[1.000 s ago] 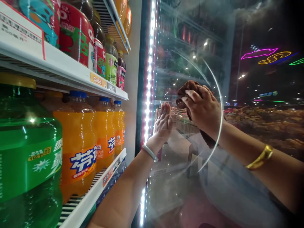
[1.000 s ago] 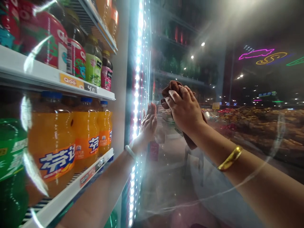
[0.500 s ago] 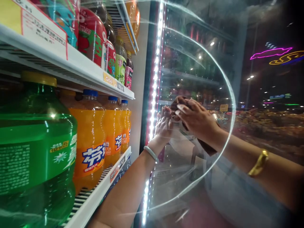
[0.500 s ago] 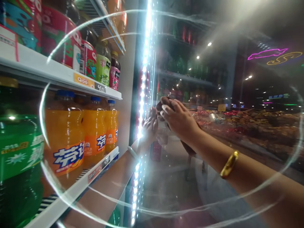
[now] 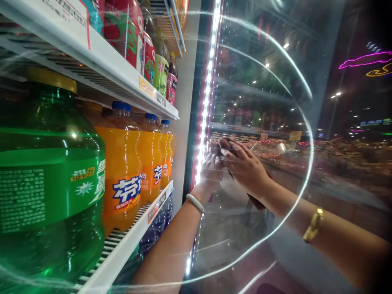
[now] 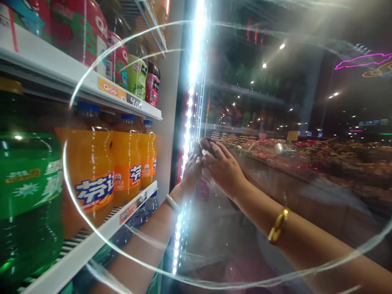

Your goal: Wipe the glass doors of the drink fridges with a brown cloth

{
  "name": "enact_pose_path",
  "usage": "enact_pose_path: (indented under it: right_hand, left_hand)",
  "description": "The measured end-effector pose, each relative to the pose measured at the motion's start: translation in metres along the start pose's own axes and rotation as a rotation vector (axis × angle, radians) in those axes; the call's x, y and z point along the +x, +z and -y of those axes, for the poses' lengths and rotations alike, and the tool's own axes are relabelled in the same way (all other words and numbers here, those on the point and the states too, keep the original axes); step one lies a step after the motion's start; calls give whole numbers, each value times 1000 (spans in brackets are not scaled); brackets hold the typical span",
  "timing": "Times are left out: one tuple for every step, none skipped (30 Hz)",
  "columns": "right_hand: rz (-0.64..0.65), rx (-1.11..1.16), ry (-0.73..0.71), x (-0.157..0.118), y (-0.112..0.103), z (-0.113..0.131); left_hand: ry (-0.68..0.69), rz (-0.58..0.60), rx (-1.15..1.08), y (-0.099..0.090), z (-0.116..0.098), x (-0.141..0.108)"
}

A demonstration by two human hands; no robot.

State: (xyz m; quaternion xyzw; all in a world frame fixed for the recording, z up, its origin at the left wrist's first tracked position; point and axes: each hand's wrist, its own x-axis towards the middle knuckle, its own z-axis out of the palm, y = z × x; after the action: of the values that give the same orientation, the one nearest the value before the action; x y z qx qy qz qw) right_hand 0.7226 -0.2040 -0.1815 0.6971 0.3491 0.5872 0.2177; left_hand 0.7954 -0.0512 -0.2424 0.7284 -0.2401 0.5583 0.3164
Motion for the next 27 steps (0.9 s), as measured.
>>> enact_pose_path:
  right_hand:
    - [-9, -14, 36, -2, -5, -6]
    - [-16, -28, 91, -1, -9, -13]
    - [-23, -41, 155, 2, -11, -18]
    - [-28, -53, 213, 6, -12, -21]
    - [-33, -63, 253, 10, -11, -20]
    - [-37, -70, 270, 11, -9, -14]
    - [-36, -71, 273, 9, -6, -6]
    - [-28, -65, 264, 3, -4, 5]
    - [-21, -55, 251, -7, -2, 18]
    - [-13, -43, 234, -20, -2, 29]
    - [-5, -33, 219, -35, -4, 39]
    - [-3, -29, 210, -50, -8, 46]
    - [-10, -35, 211, -64, -14, 49]
    - [-27, -52, 224, -74, -19, 49]
    - [-55, -80, 251, -79, -24, 46]
    - [-82, -111, 287, -80, -28, 41]
    - [-108, -138, 323, -75, -29, 37]
    - [-126, -154, 353, -67, -27, 34]
    - [-134, -156, 375, -58, -22, 33]
    - [-139, -146, 388, -48, -17, 34]
    - [-141, -130, 395, -41, -10, 38]
    - [-139, -111, 395, -38, -4, 44]
    - [-134, -93, 389, -39, 0, 50]
    - [-123, -74, 380, -45, 3, 57]
    - [-105, -53, 363, -54, 2, 63]
    - [-84, -30, 339, -65, -1, 67]
    - [-64, -9, 315, -77, -6, 69]
  left_hand:
    - [26, 3, -2, -1, -4, 0]
    - [57, 1, -6, -3, -8, 0]
    - [90, -5, -13, -4, -11, 1]
    - [121, -11, -22, -5, -14, 1]
    - [143, -13, -33, -4, -15, 1]
    - [153, -9, -44, -3, -15, -2]
    - [143, -4, -54, -1, -14, -8]
    - [122, 2, -61, 1, -12, -15]
    - [99, 7, -65, 4, -10, -24]
    - [80, 9, -69, 7, -8, -34]
    - [67, 10, -71, 10, -7, -44]
    - [62, 14, -73, 11, -7, -52]
    - [66, 23, -74, 11, -7, -58]
    - [76, 39, -76, 10, -9, -61]
    - [87, 54, -77, 9, -11, -62]
    - [97, 68, -80, 7, -14, -61]
    - [105, 74, -82, 7, -16, -59]
    - [112, 72, -85, 7, -18, -57]
    - [117, 62, -85, 9, -20, -55]
    - [121, 43, -83, 12, -20, -55]
    - [124, 21, -81, 15, -20, -57]
    - [125, -2, -77, 19, -19, -61]
    - [120, -20, -73, 23, -17, -65]
    - [108, -26, -72, 25, -15, -70]
    - [95, -17, -72, 27, -13, -75]
    - [84, 8, -77, 26, -11, -79]
    - [74, 39, -84, 24, -10, -82]
